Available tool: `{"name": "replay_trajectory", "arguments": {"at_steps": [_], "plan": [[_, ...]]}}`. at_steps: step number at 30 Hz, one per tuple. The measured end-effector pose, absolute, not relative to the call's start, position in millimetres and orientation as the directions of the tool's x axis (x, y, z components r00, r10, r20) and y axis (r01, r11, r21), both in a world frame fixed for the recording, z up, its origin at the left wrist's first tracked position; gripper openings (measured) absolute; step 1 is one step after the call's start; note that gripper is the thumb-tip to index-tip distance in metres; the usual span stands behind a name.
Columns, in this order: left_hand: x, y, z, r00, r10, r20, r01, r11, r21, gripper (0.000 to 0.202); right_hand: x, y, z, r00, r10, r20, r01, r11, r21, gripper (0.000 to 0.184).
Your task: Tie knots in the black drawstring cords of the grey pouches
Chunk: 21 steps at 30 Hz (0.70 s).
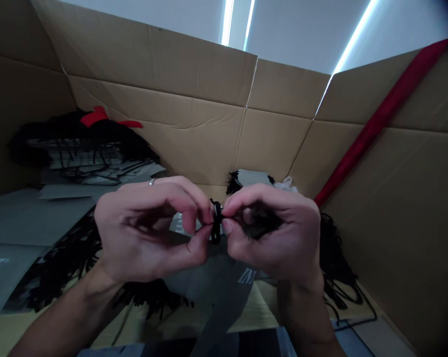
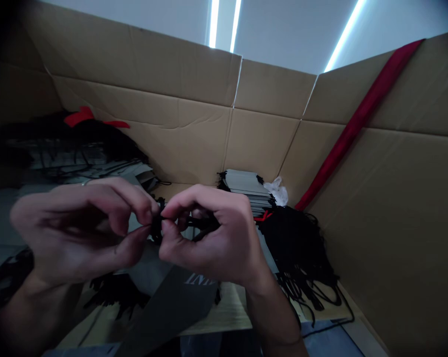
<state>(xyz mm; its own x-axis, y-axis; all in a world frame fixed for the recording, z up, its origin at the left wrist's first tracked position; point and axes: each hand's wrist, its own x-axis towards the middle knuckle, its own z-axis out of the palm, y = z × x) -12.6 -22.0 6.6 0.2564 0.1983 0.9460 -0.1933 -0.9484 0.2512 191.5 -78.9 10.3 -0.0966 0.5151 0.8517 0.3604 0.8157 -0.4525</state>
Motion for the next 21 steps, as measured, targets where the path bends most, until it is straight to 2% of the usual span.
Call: {"name": "replay_trajectory", "arguments": {"at_steps": [3,7,13,21], "plan": [[-14,-15,6,0.284,0.216,0.934,-0.281,-0.913,0.296,0.033,190,-78,11,-0.093,0.526,0.845,0.306,0.823,-0.479,0.017],[-14,-10,5,0.32,0.286,0.903,-0.313,-0.868,0.386,0.035,189,-77,12,-0.084,0.53,0.844,0.274,0.826,-0.492,0.018],[-12,-14,5,0.231,0.244,0.942,-0.231,-0.926,0.297,0.029,198,-76,12,-0.105,0.493,0.864,0.381,0.822,-0.423,0.019],[-16,-27,6,0.23,0.236,0.944,-0.099,-0.959,0.264,0.025,202,-80,13,-0.124,0.473,0.872,0.45,0.81,-0.375,0.018]]}}
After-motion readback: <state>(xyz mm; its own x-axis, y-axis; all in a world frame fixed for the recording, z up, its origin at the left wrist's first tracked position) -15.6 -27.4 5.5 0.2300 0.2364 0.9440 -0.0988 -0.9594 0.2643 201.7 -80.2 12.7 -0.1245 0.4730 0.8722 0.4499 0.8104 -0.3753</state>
